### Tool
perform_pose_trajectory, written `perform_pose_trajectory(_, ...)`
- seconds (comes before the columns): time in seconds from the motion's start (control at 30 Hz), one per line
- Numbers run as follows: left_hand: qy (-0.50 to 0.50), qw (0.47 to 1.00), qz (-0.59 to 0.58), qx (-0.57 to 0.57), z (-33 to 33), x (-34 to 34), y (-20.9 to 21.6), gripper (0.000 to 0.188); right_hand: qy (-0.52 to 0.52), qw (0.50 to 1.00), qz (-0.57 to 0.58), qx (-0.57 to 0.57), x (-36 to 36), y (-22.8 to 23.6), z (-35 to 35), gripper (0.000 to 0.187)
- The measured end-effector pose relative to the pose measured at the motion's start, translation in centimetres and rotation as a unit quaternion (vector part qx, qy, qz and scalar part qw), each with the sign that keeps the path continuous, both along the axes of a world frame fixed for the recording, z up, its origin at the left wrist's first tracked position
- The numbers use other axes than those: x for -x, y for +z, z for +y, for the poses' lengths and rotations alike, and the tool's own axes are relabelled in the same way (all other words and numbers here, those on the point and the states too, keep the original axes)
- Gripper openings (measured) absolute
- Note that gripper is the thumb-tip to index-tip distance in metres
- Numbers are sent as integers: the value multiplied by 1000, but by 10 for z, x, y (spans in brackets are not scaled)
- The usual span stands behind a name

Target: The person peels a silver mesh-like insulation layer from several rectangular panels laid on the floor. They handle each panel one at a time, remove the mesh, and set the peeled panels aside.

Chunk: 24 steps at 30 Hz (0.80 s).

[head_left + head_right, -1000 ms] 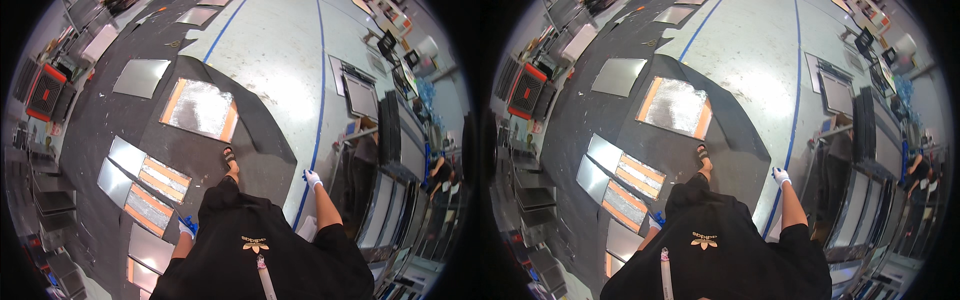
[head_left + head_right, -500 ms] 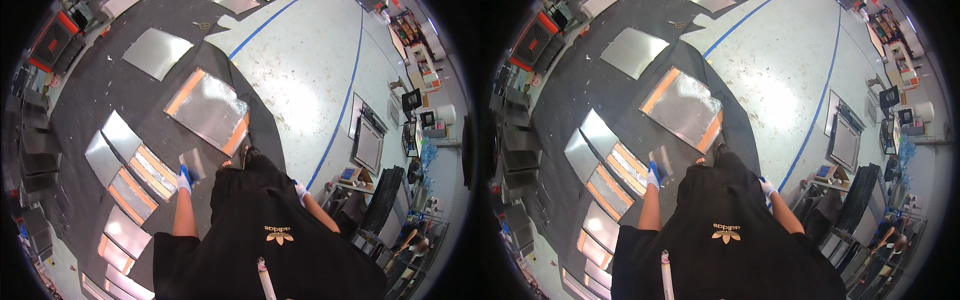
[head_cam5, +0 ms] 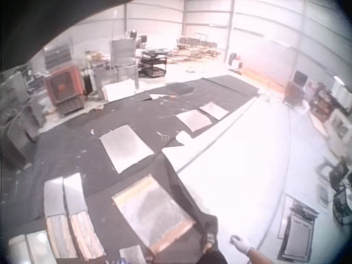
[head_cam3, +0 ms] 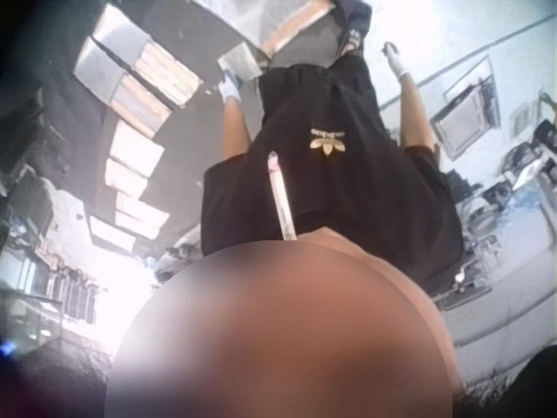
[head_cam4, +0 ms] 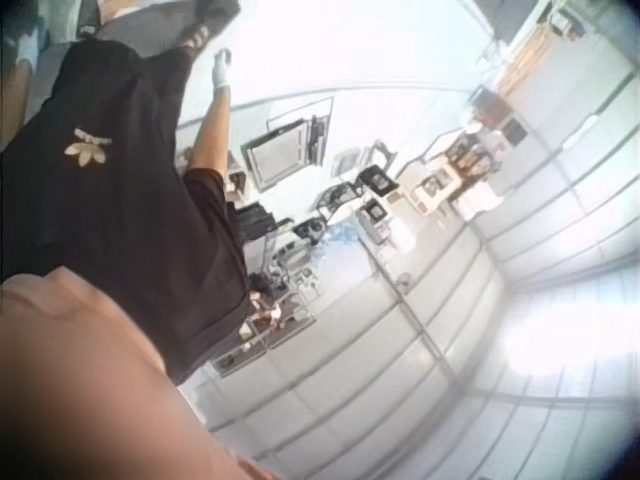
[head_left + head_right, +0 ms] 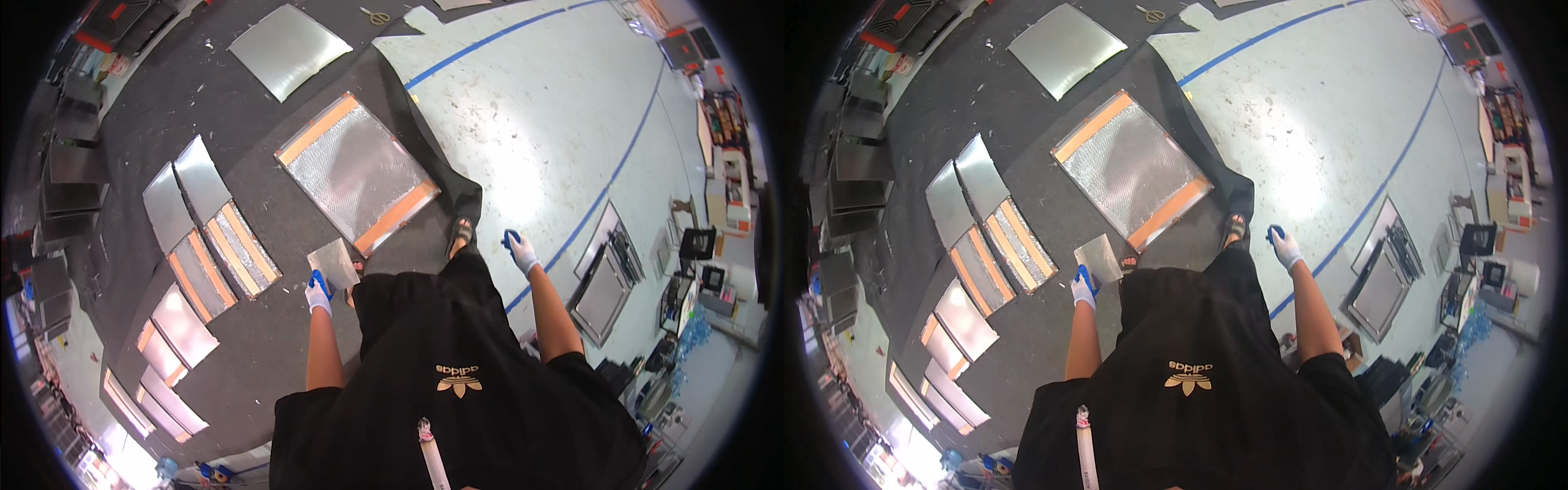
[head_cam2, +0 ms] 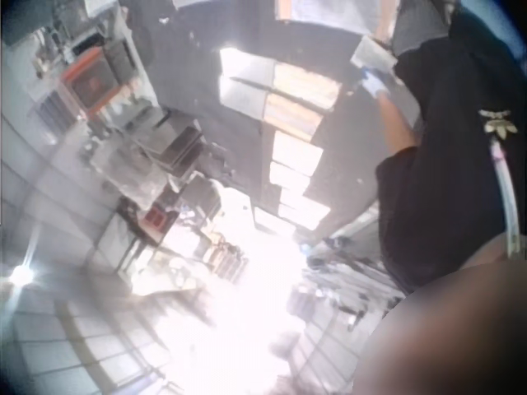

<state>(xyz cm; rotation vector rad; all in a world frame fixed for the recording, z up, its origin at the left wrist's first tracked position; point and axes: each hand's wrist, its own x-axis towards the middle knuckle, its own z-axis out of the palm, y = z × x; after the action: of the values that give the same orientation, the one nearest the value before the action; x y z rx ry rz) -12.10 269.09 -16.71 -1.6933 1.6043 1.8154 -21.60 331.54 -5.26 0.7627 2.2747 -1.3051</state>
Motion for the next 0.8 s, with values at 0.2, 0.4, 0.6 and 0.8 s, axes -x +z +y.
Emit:
perform_pose_trajectory(0.2, 100, 991, -57, 61, 132, 11, 50, 47, 29, 976, -214, -35, -24, -47, 151, 36)
perform_pose_trajectory(0.4, 239, 969, -27, 48, 227, -61, 74, 47, 231, 911, -330, -88, -26, -90, 255, 48)
perform_pose_trajectory(0.6, 64, 973, -202, 93, 246, -148, 40, 36, 101, 983, -138, 65, 79, -87, 202, 49)
perform_pose_trajectory(0.8, 201, 979, -31, -23, 279, -136, 10, 25, 256, 957, 32, -132, 161, 9, 95, 57)
